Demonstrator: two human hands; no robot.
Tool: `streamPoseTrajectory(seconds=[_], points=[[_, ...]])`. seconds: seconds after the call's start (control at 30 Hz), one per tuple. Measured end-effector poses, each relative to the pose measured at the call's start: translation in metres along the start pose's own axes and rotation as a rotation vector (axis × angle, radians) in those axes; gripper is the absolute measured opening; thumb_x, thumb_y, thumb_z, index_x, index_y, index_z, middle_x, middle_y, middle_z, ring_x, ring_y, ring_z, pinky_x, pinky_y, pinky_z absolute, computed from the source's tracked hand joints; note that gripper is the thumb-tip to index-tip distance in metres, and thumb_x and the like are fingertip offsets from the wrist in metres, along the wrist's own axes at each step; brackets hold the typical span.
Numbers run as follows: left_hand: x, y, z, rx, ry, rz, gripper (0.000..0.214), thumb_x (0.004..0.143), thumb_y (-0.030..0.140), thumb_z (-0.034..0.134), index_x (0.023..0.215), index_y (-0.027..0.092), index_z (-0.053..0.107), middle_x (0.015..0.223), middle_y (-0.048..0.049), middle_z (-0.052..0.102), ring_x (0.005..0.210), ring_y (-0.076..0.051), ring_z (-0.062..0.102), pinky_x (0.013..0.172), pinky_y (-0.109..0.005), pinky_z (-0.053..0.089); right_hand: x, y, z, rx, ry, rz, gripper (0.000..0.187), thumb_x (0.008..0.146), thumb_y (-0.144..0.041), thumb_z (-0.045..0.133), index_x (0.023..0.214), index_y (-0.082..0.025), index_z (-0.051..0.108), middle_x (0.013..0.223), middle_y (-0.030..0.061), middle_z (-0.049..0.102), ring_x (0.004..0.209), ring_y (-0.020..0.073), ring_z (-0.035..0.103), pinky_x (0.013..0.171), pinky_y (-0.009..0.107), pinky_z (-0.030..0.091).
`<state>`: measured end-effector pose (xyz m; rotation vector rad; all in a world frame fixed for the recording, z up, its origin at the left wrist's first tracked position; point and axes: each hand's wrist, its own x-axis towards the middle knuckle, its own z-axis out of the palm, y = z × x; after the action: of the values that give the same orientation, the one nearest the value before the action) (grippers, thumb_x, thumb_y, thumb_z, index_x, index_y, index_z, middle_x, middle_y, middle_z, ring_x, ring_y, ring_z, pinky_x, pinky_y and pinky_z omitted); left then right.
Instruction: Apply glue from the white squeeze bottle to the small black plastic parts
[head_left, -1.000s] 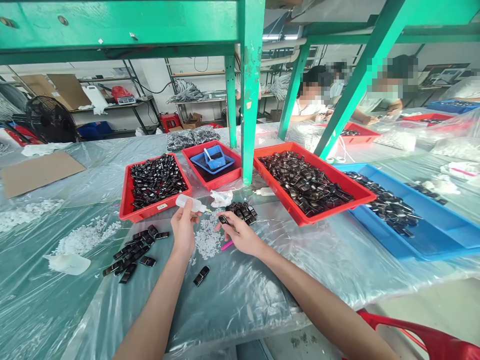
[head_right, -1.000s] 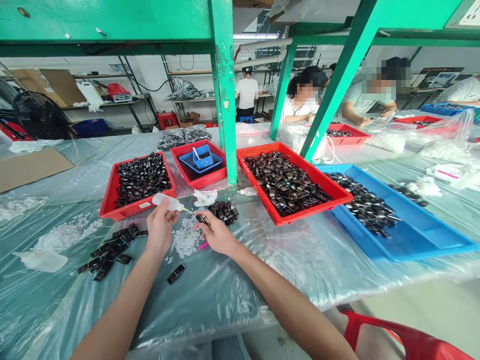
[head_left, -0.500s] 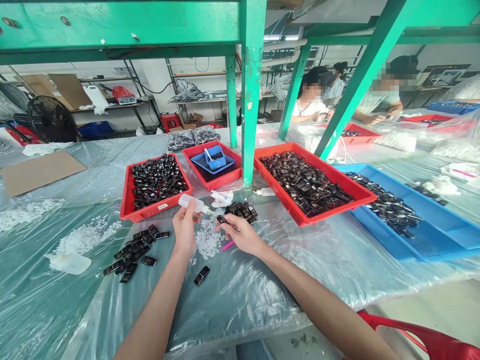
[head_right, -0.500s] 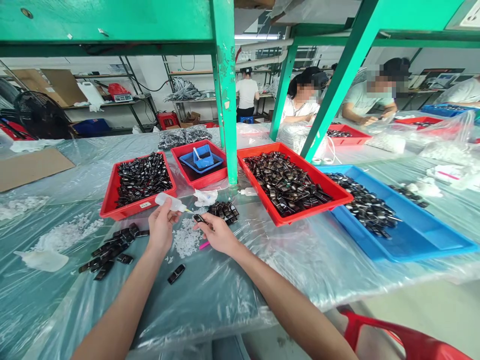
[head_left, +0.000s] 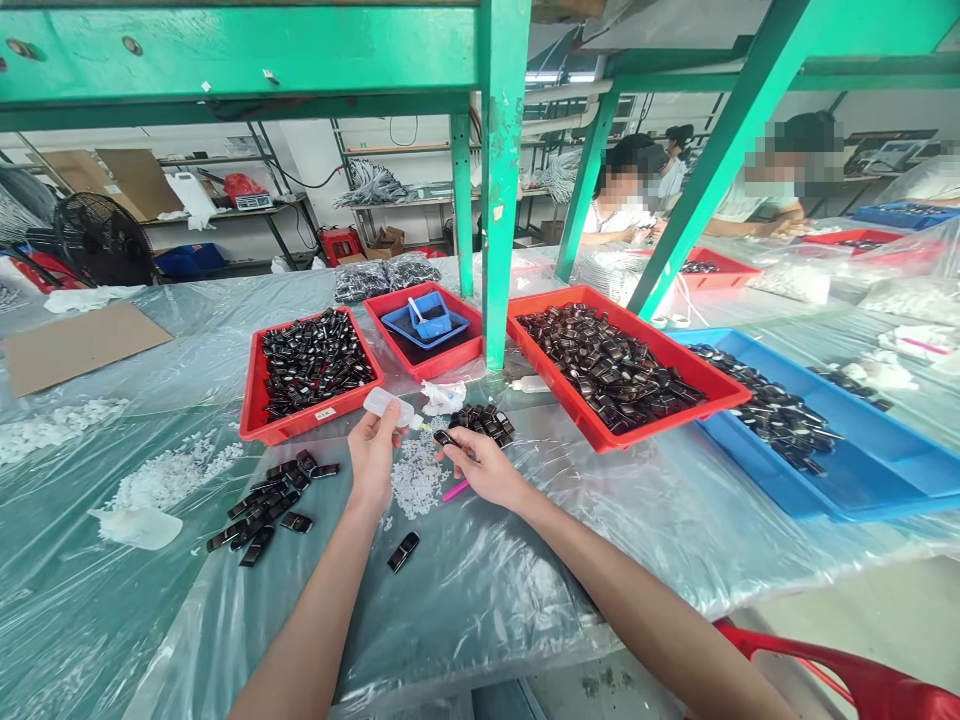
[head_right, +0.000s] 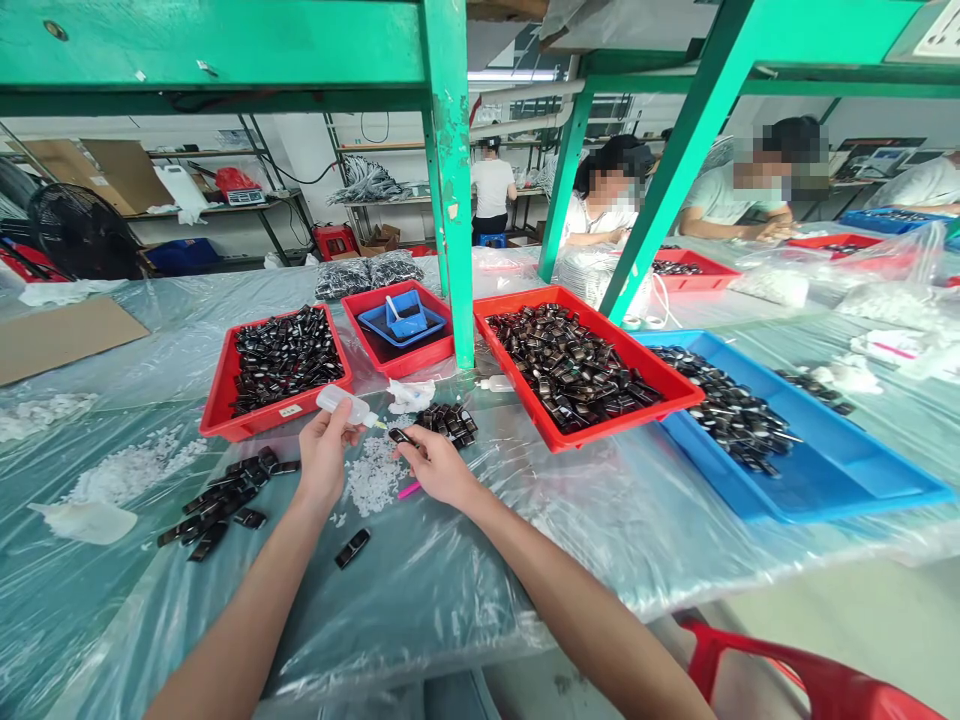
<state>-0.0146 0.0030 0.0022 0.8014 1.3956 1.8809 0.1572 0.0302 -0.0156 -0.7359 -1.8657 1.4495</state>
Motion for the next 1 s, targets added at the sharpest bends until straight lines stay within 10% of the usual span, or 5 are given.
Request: streamPoseTrajectory(seconds=[1.0], points=[[0.0010, -0.0008, -0.0056, 0.099, -0.065, 0.108, 0.041, 0.075, 0.055, 0.075, 0.074, 0.015, 0.066, 0.057, 0.0023, 0.049, 0.050, -0.008, 0.034, 0.049, -0.024, 0.026, 0.0022, 0.0067, -0.0007, 0.024, -0.051, -0.055, 0.023, 0.098, -0.038, 0.052, 0.088, -0.019, 0.058, 0.085, 0.0012, 0.064, 0.057, 0.0097, 0.052, 0.059, 0.024, 0.045]])
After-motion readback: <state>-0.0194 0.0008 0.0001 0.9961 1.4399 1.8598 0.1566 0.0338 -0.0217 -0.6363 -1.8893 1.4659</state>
